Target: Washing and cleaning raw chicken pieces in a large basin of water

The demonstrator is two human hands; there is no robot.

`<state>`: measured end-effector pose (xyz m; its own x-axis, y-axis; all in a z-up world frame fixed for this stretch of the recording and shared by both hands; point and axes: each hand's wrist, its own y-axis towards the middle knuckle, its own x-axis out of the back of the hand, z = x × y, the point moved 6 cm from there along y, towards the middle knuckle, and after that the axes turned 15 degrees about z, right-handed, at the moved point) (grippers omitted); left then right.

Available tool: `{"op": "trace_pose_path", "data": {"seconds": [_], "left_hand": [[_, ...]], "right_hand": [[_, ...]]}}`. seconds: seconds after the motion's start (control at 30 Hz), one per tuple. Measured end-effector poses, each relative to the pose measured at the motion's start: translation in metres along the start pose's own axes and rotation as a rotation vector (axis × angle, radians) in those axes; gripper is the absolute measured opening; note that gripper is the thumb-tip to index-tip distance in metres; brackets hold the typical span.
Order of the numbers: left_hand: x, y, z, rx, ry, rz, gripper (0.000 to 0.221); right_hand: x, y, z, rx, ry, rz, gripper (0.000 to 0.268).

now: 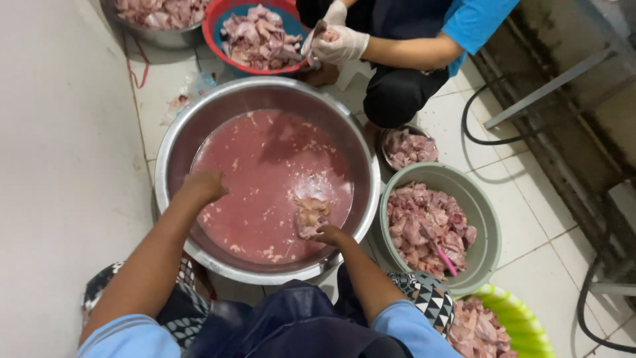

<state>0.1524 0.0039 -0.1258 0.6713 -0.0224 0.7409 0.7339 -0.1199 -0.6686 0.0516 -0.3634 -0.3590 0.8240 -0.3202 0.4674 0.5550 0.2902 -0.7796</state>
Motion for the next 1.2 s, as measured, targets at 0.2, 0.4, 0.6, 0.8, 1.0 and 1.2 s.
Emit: {"op": "trace_pose_path", "data": {"seconds": [0.2,0.4,0.6,0.8,1.0,1.2], "left_hand": [[-0.06,0.027,-0.038,-0.137,-0.252,-0.081,0.054],[-0.136,-0.023,-0.087,-0.073,-0.56,-0.202,0.044],[-0.208,-0.013,-0.075,-0.026,-0.54,-0.104,0.047],[-0.207,-0.023,-0.076,-0.004,-0.511,-0.094,0.044],[-0.217,-0.023,-0.087,-0.076,-0.359,-0.047,0.042],[-0.247,0.0,-0.072,-0.015,-0.307,-0.007,0.035]], "right_hand": [[0.021,-0.047,0.022,-0.01,0.162,-0.074,0.052],[-0.033,-0.014,0.016,-0.067,0.2,-0.121,0.054],[-0.047,-0.045,0.076,-0.025,0.161,-0.076,0.049],[-0.043,-0.056,0.076,-0.047,0.139,-0.094,0.048],[-0.044,-0.054,0.058,-0.074,0.072,-0.116,0.047],[-0.02,-0.129,0.114,0.099,0.444,-0.254,0.076]]}}
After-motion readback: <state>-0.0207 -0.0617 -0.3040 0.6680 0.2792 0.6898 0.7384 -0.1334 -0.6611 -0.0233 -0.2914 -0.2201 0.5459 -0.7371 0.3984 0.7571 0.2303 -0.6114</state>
